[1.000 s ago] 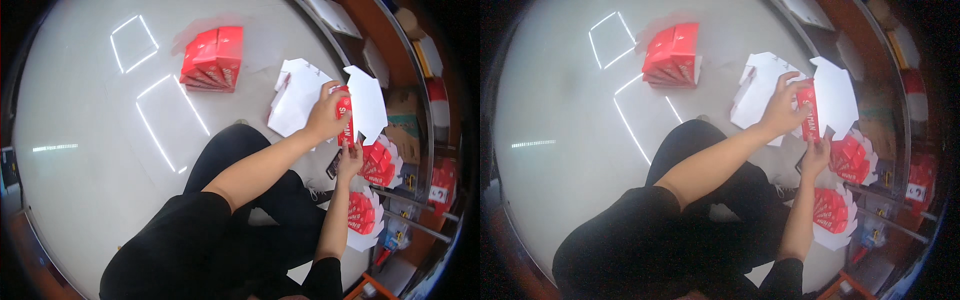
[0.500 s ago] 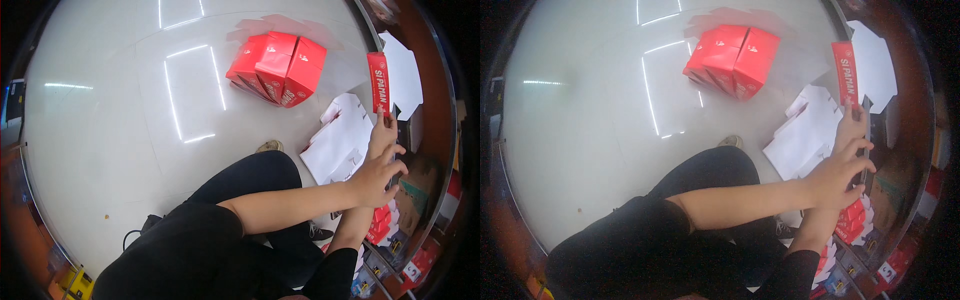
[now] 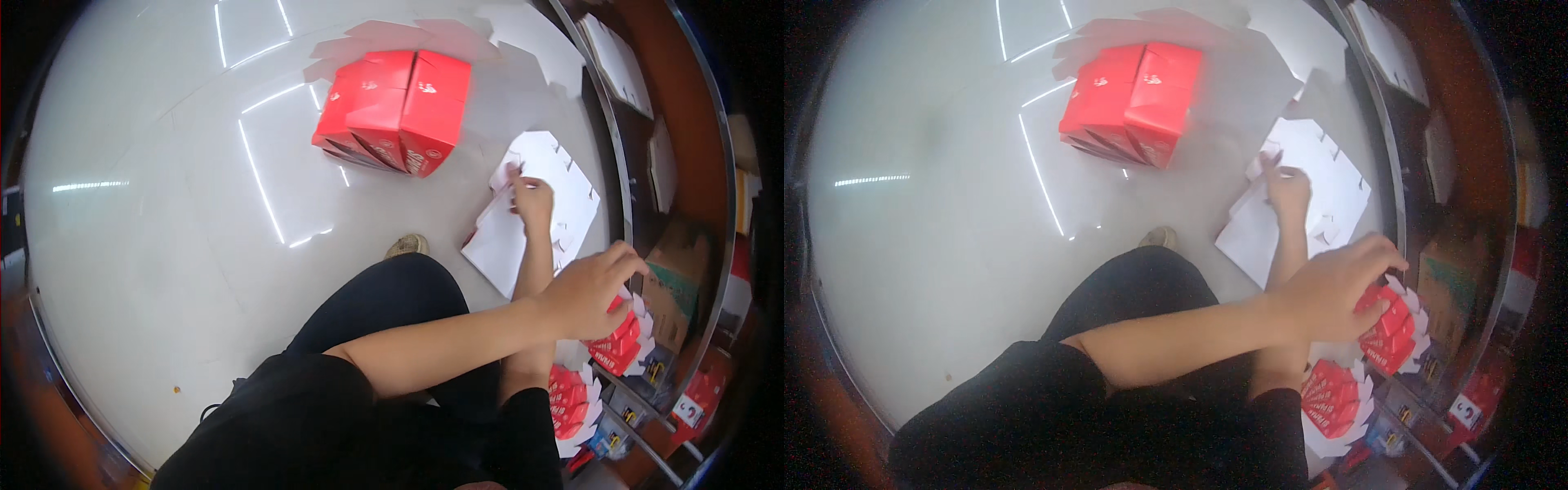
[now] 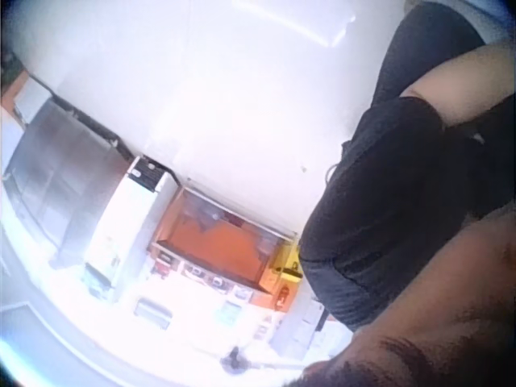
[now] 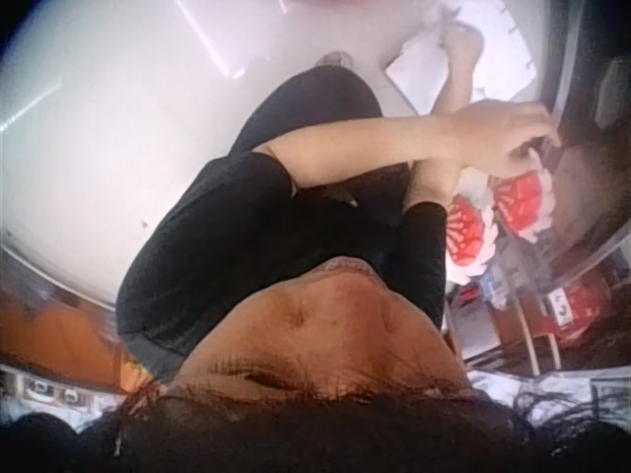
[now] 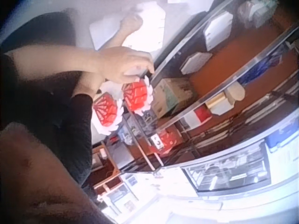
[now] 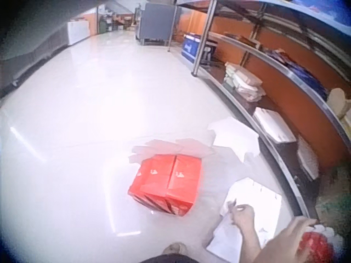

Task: The person sits on the floor and assembles small red and white cardboard boxes by folding the flat pieces and tucking the flaps into place. They handle the boxes one by one, stacking the completed ones on the floor.

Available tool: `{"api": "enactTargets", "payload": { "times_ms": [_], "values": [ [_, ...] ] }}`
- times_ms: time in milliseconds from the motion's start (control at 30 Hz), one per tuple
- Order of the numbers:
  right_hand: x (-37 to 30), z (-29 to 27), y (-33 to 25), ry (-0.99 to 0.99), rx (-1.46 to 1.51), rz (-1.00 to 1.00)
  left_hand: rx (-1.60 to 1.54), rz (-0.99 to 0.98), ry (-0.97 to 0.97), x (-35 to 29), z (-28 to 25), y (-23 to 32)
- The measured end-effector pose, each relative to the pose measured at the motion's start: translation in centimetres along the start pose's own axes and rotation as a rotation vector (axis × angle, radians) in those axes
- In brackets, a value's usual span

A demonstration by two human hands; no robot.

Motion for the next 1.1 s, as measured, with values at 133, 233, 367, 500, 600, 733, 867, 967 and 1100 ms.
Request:
{"api": "enactTargets", "payload": {
  "times_ms": [133, 233, 367, 500, 600, 733, 867, 967, 1100],
  "values": [
    [-3.6, 1.2, 2.3, -0.361, 0.281, 0.205, 0.040, 0.000, -0.022, -0.1, 0.0, 0.4],
    [-4.4, 0.4, 3.9, -0.325, 0.390, 0.219, 0.070, 0.003, -0.047, -0.2, 0.7, 0.0],
    [-5.3, -2.5, 4.4, -0.202, 0.465, 0.194, 0.238, -0.004, -0.055, -0.5, 0.5, -0.3],
    [-6.8, -8.0, 9.0, -0.181, 0.824, 0.118, 0.265, -0.166, -0.061, -0.3, 0.3, -1.4],
    [-8.6, -10.9, 9.5, -0.221, 0.783, 0.130, 0.439, -0.361, -0.065, -0.7, -0.9, -3.5],
    [-10.8, -13.9, 13.6, -0.327, 1.209, 0.207, 0.713, -0.554, -0.280, -1.3, 0.2, -5.6],
    [-14.5, -14.5, 12.7, -0.342, 1.392, 0.084, 0.621, -0.610, -0.459, -3.0, 2.4, -7.9],
    [-16.3, -13.6, 13.8, -0.402, 1.520, 0.076, 0.636, -0.578, -0.504, -4.0, 3.5, -7.7],
    [-17.4, -12.8, 12.7, -0.319, 1.516, 0.135, 0.529, -0.616, -0.529, -4.4, 3.5, -8.4]
  ]
}}
Point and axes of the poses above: each hand's wrist, its own x-axis towards the middle knuckle, its own z-axis out of the palm, y = z × x, the point moved 4 cm from there along x, towards the middle knuckle
